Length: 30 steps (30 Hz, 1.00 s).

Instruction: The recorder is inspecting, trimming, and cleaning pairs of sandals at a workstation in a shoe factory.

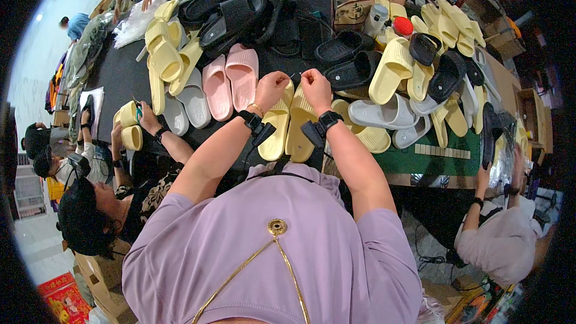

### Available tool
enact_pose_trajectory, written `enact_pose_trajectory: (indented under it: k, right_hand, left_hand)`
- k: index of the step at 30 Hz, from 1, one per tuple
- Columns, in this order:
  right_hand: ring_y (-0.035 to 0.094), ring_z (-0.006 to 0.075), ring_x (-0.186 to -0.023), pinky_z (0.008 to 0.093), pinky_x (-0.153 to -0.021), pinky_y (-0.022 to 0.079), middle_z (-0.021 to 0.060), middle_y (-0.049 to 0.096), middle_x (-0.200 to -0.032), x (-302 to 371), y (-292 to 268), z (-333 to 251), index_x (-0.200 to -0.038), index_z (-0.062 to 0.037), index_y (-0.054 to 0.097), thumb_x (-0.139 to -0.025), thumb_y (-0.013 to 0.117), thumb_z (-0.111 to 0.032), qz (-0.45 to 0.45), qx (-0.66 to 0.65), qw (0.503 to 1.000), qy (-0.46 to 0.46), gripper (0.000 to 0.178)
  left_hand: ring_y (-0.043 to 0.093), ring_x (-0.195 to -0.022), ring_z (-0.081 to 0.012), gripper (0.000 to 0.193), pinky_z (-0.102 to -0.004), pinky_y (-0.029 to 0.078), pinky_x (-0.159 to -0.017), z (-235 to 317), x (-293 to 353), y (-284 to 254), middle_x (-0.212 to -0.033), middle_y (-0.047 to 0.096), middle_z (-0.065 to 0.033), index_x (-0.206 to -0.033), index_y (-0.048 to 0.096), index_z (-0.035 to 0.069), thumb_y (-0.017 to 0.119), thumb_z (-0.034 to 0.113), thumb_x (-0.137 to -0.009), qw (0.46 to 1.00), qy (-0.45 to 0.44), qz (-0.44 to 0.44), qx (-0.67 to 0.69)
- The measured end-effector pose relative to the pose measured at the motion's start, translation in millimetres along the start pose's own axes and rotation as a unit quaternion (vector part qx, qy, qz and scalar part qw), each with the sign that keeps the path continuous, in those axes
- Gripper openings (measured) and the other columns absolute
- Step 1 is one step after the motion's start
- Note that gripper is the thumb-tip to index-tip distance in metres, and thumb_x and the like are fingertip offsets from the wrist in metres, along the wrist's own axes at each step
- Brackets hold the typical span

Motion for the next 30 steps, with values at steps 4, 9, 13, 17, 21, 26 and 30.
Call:
enact_pose_trajectory:
  k: [4, 9, 13, 17, 21, 26, 30]
  right_hand:
    - [0.065, 0.0242, -0.064, 0.0334, -0.060, 0.050, 0.0121, 0.067, -0.073, -0.5, 3.6, 2.1, -0.086, -0.0027, 0.065, -0.083, 0.063, -0.016, -0.005, -0.003, 1.000, 0.005, 0.014]
    - [0.065, 0.0246, -0.065, 0.0337, -0.060, 0.050, 0.0127, 0.067, -0.074, 2.2, 5.0, -3.1, -0.086, -0.0033, 0.065, -0.084, 0.063, -0.017, -0.009, 0.000, 1.000, -0.010, 0.014]
    - [0.064, 0.0147, -0.065, 0.0282, -0.062, 0.050, 0.0090, 0.067, -0.073, 2.1, 6.2, -1.5, -0.088, -0.0023, 0.067, -0.083, 0.064, -0.014, -0.014, 0.026, 0.999, -0.014, 0.013]
    - [0.064, 0.0151, -0.065, 0.0282, -0.061, 0.050, 0.0089, 0.067, -0.072, 4.3, 7.6, -1.8, -0.088, -0.0028, 0.067, -0.083, 0.064, -0.014, -0.022, 0.034, 0.999, -0.015, 0.013]
    - [0.065, 0.0155, -0.065, 0.0283, -0.062, 0.050, 0.0093, 0.067, -0.073, 6.1, 7.5, -0.6, -0.088, -0.0028, 0.067, -0.083, 0.063, -0.014, -0.020, 0.036, 0.999, -0.015, 0.013]
    - [0.066, 0.0198, -0.067, 0.0308, -0.062, 0.051, 0.0107, 0.068, -0.074, 6.5, 7.3, -1.2, -0.087, -0.0035, 0.067, -0.083, 0.063, -0.015, -0.015, 0.038, 0.999, -0.022, 0.013]
    - [0.065, 0.0199, -0.067, 0.0311, -0.062, 0.051, 0.0108, 0.068, -0.074, 6.0, 7.5, -1.9, -0.087, -0.0033, 0.067, -0.082, 0.063, -0.015, -0.013, 0.033, 0.999, -0.020, 0.013]
  left_hand:
    - [0.063, -0.081, -0.0327, 0.012, -0.0406, 0.050, -0.073, 0.5, 2.0, -0.1, -0.083, 0.067, -0.0158, -0.085, 0.068, 0.003, 0.063, 0.011, -0.079, 1.000, -0.003, -0.009, -0.004]
    - [0.065, -0.080, -0.0278, 0.015, -0.0359, 0.051, -0.071, -3.1, 3.2, 0.9, -0.085, 0.067, -0.0137, -0.093, 0.069, 0.003, 0.062, 0.013, -0.083, 0.998, 0.019, -0.031, -0.050]
    - [0.065, -0.081, -0.0289, 0.016, -0.0361, 0.051, -0.072, -6.6, 4.2, 3.2, -0.087, 0.067, -0.0142, -0.093, 0.068, 0.003, 0.062, 0.013, -0.083, 0.998, 0.026, -0.039, -0.050]
    - [0.065, -0.083, -0.0295, 0.016, -0.0365, 0.051, -0.073, -5.6, 4.5, 2.7, -0.088, 0.068, -0.0146, -0.093, 0.068, 0.003, 0.062, 0.013, -0.083, 0.998, 0.025, -0.040, -0.049]
    - [0.063, -0.084, -0.0327, 0.013, -0.0410, 0.050, -0.077, -2.0, 5.7, 1.8, -0.086, 0.067, -0.0161, -0.086, 0.069, 0.003, 0.063, 0.013, -0.081, 0.999, 0.004, -0.033, -0.016]
    - [0.065, -0.083, -0.0297, 0.017, -0.0368, 0.051, -0.074, -4.2, 5.9, 1.7, -0.088, 0.068, -0.0148, -0.093, 0.068, 0.002, 0.061, 0.015, -0.083, 0.998, 0.015, -0.044, -0.042]
    - [0.065, -0.083, -0.0295, 0.017, -0.0368, 0.051, -0.074, -8.3, 5.2, 2.8, -0.088, 0.067, -0.0148, -0.092, 0.068, 0.002, 0.062, 0.015, -0.083, 0.998, 0.005, -0.046, -0.033]
Point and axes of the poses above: each hand's wrist, its own x-axis away from the middle knuckle, its own y-axis out of the palm, z = x × y, the point moved 4 cm from there along -x, towards the middle knuckle
